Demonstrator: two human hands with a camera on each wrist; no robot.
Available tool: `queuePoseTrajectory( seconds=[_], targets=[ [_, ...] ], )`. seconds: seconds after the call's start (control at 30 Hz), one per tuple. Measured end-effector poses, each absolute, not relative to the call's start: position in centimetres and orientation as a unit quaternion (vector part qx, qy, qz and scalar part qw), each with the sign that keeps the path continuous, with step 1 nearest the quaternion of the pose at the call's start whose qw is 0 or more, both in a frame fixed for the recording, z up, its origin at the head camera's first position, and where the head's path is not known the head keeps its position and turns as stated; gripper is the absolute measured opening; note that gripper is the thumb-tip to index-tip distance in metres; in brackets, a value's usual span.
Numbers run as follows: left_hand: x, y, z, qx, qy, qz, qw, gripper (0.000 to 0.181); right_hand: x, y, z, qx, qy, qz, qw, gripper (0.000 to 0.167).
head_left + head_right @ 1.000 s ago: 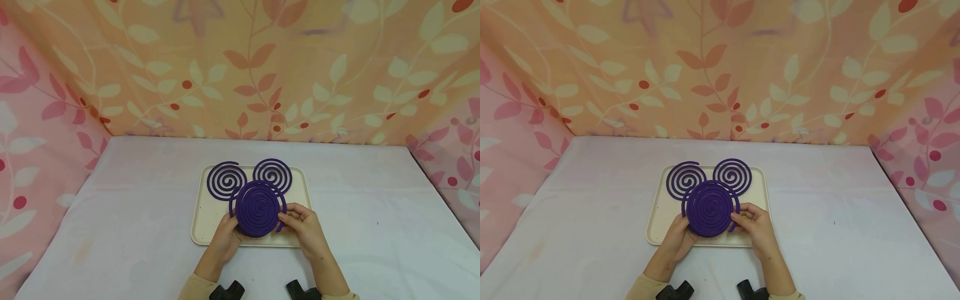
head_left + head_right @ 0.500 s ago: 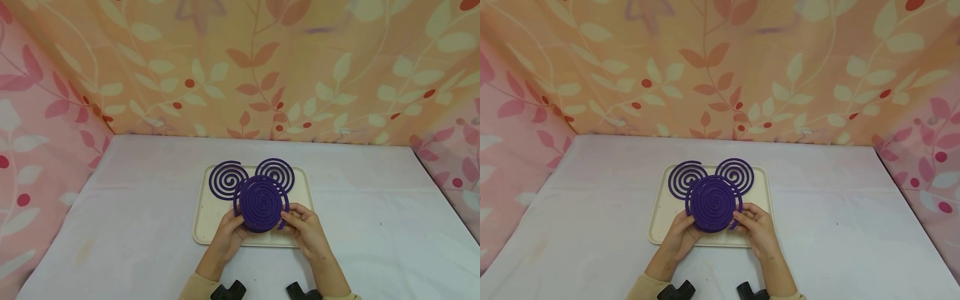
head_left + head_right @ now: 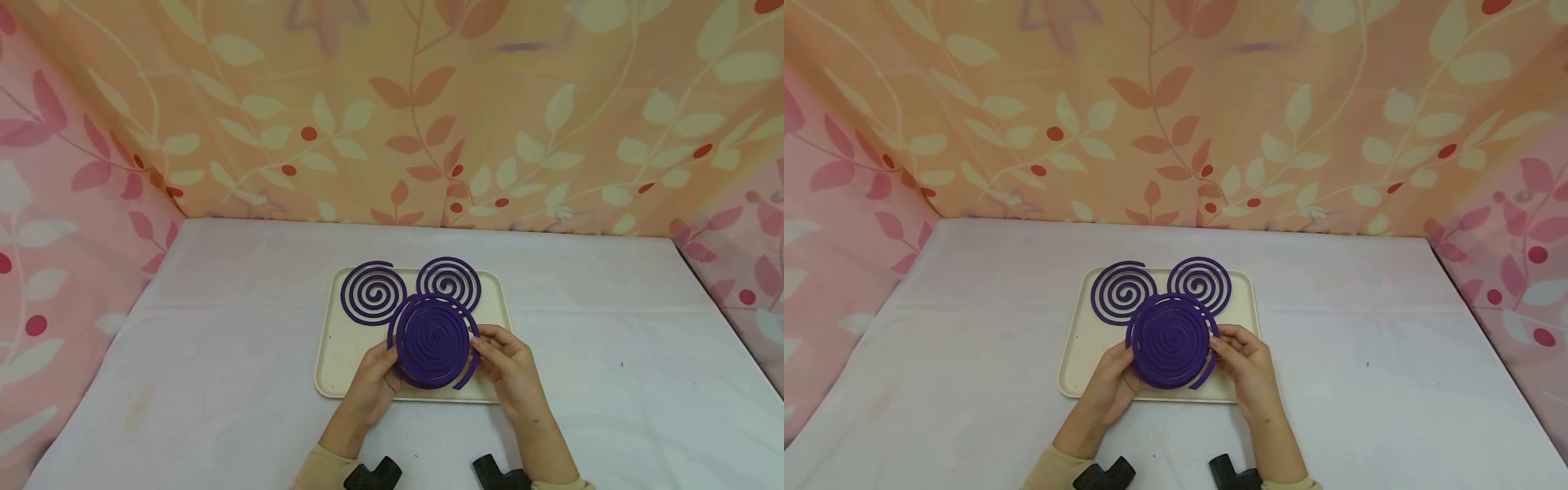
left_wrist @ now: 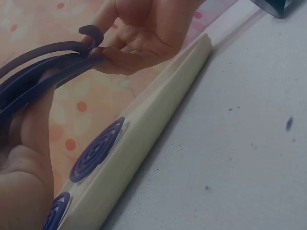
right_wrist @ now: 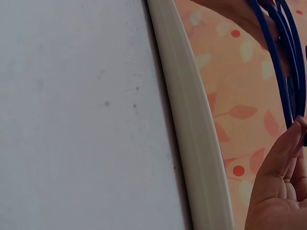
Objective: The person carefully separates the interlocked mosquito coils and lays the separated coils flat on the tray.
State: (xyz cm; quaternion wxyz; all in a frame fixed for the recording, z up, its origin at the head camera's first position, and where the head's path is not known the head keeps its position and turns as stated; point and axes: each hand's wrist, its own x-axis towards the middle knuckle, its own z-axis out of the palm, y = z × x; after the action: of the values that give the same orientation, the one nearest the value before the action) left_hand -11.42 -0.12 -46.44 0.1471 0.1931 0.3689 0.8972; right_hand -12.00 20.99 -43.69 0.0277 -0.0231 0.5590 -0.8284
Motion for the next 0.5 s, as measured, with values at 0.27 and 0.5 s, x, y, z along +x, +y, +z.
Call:
queuePoseTrajectory(
  seconds=[0.27,0.5],
  targets=[
    [-11.49,-0.12,-46.48,0.188,0.385,0.891,0.149,0.031,-11.95,21.16,-43.66,-0.026,0.564,-0.825,0.023,0.017],
    [-11.38,-0.22,-46.46,0.174,0.396,0.889,0.151,0.029,-11.93,21.09,-43.58,-0.021,0.571,-0.820,0.017,0.016]
  ],
)
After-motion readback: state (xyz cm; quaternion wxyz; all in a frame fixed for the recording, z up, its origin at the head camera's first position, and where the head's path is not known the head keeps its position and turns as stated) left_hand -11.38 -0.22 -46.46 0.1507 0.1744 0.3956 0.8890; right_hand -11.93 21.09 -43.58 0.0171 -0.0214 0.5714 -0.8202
